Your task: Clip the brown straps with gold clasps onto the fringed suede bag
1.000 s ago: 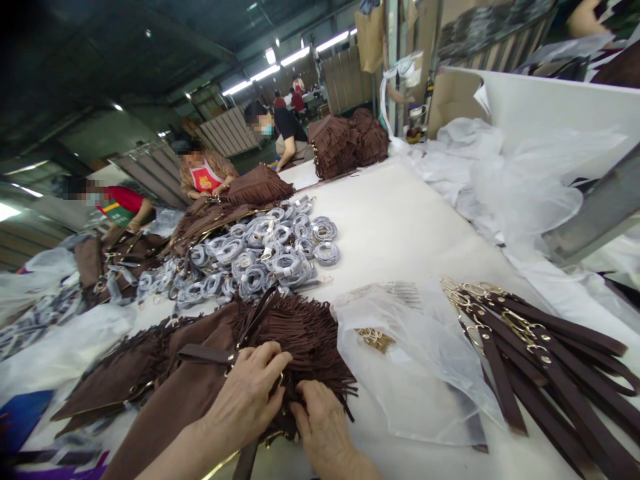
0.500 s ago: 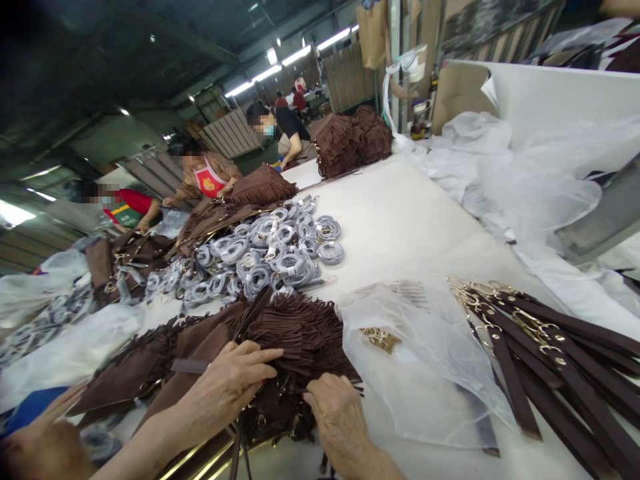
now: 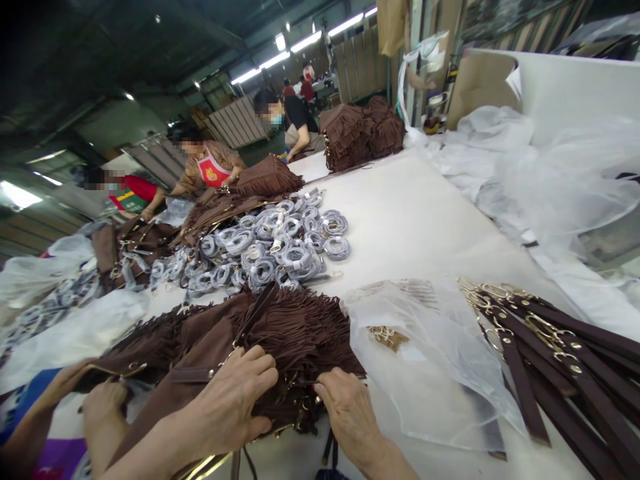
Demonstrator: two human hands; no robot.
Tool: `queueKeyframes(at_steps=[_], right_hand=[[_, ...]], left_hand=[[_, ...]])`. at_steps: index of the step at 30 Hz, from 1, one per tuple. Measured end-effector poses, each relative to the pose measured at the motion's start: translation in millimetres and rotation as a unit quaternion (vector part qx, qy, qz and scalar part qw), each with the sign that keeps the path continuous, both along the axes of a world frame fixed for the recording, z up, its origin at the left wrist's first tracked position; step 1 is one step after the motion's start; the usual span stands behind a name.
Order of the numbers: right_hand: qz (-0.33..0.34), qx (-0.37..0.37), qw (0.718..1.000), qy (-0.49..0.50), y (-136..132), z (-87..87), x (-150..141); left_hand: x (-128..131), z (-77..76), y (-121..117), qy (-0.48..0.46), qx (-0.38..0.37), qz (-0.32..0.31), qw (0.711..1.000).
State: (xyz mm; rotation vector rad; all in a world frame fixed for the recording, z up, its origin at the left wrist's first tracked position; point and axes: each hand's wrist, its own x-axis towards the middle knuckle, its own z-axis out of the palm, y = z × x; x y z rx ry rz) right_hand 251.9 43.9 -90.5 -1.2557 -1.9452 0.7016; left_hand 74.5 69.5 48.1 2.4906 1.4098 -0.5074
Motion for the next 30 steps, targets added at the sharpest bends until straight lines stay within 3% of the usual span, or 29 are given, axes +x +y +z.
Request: queueKeyframes(at_steps=[5,12,20,26,30], right_hand=[[0.007,-0.03,0.999,0.016,0,-2.7,-1],[0.025,-0.068,0.997,0.025,0,-1.6,0],[0.039,-0.087,0.995,0.034,-3,2.0,1],[0.029,-0.079,0.996,0.036,-4,-0.2,0],[0.013,-0.074,0.997,0.026,-4,-1.9,1]], left_hand=[[-1,-1.6,-6,-0.008,-0.02,0.027,0.999],[12,-27.6,-17,0.04,0.097,0.091,0.99],[8,-20.8,-8,0.086,0.116,0.006,0.989],[-3,-21.2,-5,0.016,0.104,0.101,0.989],[-5,-31.5,-10,0.023,0.149,0.083,0.985]])
